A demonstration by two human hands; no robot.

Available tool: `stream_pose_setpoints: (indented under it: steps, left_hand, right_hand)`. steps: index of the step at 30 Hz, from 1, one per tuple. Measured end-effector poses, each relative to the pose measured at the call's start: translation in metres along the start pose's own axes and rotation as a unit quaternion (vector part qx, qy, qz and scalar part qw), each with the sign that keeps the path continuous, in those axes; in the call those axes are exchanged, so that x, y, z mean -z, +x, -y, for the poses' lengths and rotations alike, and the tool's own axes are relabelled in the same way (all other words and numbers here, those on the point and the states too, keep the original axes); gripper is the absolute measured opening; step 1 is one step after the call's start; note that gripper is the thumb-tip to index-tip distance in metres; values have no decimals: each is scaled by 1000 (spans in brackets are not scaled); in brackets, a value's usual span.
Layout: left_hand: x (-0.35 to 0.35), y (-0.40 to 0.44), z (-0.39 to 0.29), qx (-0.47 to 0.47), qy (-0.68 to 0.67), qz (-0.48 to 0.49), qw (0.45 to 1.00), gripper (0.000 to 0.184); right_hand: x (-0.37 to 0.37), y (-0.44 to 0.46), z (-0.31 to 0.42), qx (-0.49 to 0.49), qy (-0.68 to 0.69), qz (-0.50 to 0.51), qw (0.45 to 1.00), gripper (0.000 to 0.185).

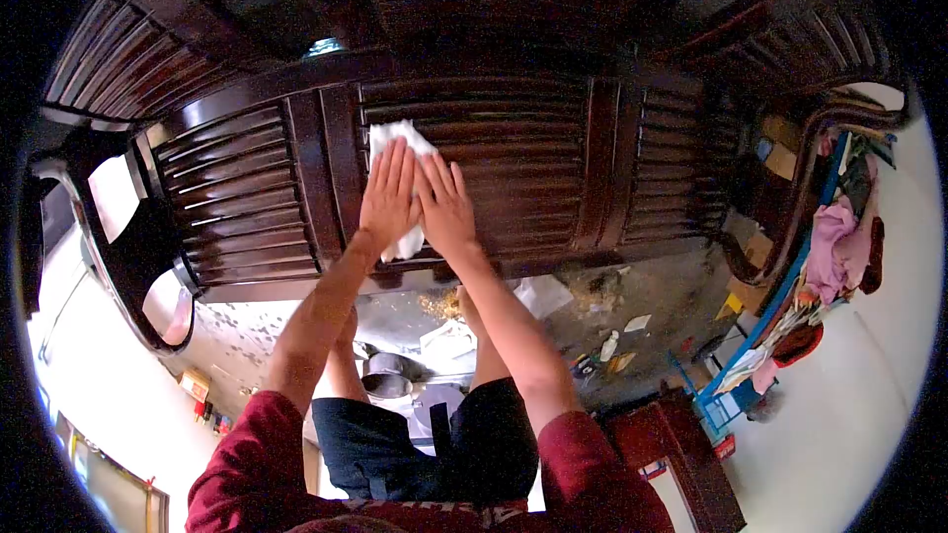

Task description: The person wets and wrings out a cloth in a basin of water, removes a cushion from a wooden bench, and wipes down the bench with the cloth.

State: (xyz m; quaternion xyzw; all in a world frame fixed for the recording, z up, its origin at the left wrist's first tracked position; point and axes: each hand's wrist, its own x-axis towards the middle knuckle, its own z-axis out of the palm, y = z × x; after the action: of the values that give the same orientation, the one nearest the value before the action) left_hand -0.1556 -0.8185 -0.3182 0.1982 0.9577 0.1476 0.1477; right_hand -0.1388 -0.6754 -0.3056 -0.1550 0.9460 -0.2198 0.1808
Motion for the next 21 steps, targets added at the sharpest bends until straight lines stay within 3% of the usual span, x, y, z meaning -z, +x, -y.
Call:
stream_pose_setpoints:
  steps: [6, 11, 15, 21]
  left_hand:
    - [13, 95, 30, -37, 17, -77, 996, 68]
    - [11, 101, 28, -17, 9, -98, 995, 69]
    - [4, 64, 10, 6, 19, -51, 998, 71]
    - [-27, -61, -39, 23, 8, 110, 994, 71]
  right_hand:
    - [23, 77, -36, 4, 2, -89, 996, 61]
    - [22, 87, -41, -8, -17, -89, 996, 64]
    - [16, 52, -31, -7, -16, -87, 996, 67]
    - [-12, -63, -5, 27, 2, 65, 997, 71]
